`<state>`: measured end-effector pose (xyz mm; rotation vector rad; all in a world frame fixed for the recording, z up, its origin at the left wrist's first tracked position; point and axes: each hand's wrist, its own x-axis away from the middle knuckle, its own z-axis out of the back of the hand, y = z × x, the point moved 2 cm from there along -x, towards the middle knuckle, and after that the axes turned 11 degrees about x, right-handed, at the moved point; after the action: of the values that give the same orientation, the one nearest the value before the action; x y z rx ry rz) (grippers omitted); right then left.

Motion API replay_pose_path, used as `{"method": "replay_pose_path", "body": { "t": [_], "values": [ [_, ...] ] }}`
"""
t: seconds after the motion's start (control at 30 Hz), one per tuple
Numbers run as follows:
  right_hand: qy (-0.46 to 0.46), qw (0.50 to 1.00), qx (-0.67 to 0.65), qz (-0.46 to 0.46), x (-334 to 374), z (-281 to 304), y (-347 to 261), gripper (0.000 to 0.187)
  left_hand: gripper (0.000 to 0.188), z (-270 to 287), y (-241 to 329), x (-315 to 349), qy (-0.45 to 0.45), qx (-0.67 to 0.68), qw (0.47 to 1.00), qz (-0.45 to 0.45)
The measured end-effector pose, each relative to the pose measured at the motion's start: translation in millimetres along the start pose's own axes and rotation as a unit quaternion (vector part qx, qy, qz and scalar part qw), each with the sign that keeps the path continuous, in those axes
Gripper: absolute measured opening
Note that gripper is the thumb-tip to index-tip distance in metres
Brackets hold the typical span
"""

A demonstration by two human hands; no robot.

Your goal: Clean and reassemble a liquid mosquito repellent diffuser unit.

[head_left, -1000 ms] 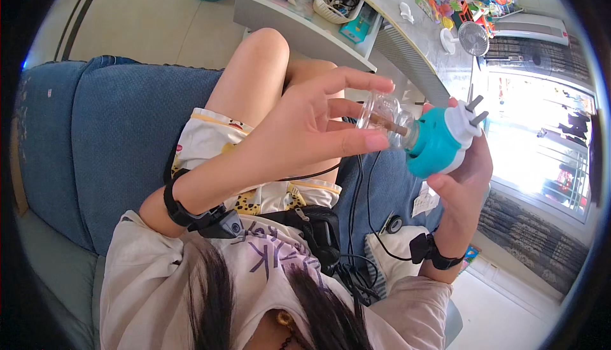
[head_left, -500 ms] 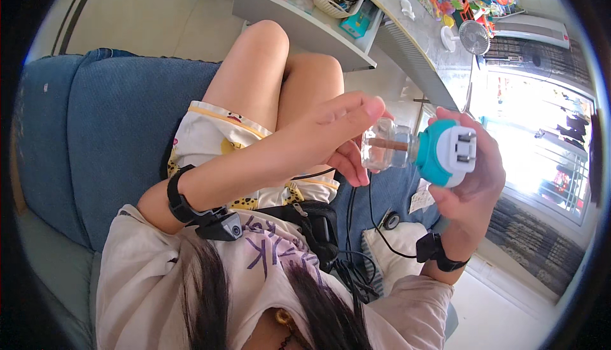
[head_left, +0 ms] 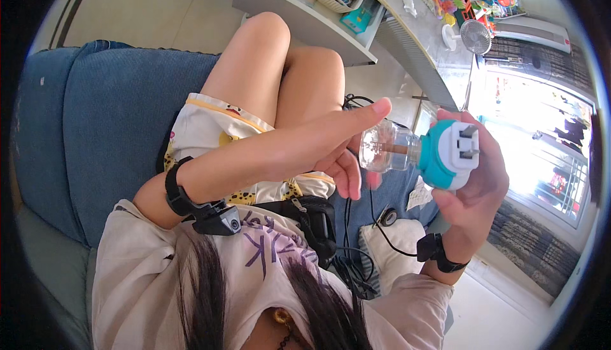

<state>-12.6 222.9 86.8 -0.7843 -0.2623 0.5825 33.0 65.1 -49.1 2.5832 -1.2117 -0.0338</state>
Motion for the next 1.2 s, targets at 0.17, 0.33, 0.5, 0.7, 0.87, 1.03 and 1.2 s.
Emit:
{"method": "replay_pose_path", "body": {
  "t": [0.17, 0.33, 0.5, 0.7, 0.87, 1.03, 1.2],
  "values": [
    [0.022, 1.0, 0.01, -0.018, 1.0, -1.1, 4.3, 0.073, 0.055, -8.1, 4.3, 3.7, 0.019, -0.047, 0.991, -0.127],
    [0.014, 1.0, 0.019, -0.01, 2.9, 7.1, 3.2, 0.076, 0.056, -8.7, 8.9, 7.3, -0.014, -0.175, 0.971, -0.162],
    [0.029, 0.999, 0.017, 0.024, 8.5, 17.4, 2.8, 0.079, 0.059, -4.4, 8.1, 5.5, 0.007, -0.026, 0.996, -0.08],
    [0.073, 0.997, 0.007, -0.01, 13.2, 18.7, -3.4, 0.083, 0.054, -8.9, 7.4, 5.9, 0.004, -0.023, 0.996, -0.083],
    [0.13, 0.99, 0.006, -0.052, 11.7, 14.0, -8.4, 0.099, 0.056, -7.3, 5.3, 4.0, -0.018, -0.002, 0.997, -0.081],
    [0.144, 0.985, -0.049, -0.077, 7.3, 20.0, -7.9, 0.11, 0.057, -7.1, 6.6, 4.7, -0.026, 0.004, 0.997, -0.077],
    [0.127, 0.98, -0.132, -0.081, 3.9, 19.6, 0.0, 0.107, 0.053, -9.2, 6.7, 5.7, -0.052, 0.043, 0.994, -0.081]
  ]
}}
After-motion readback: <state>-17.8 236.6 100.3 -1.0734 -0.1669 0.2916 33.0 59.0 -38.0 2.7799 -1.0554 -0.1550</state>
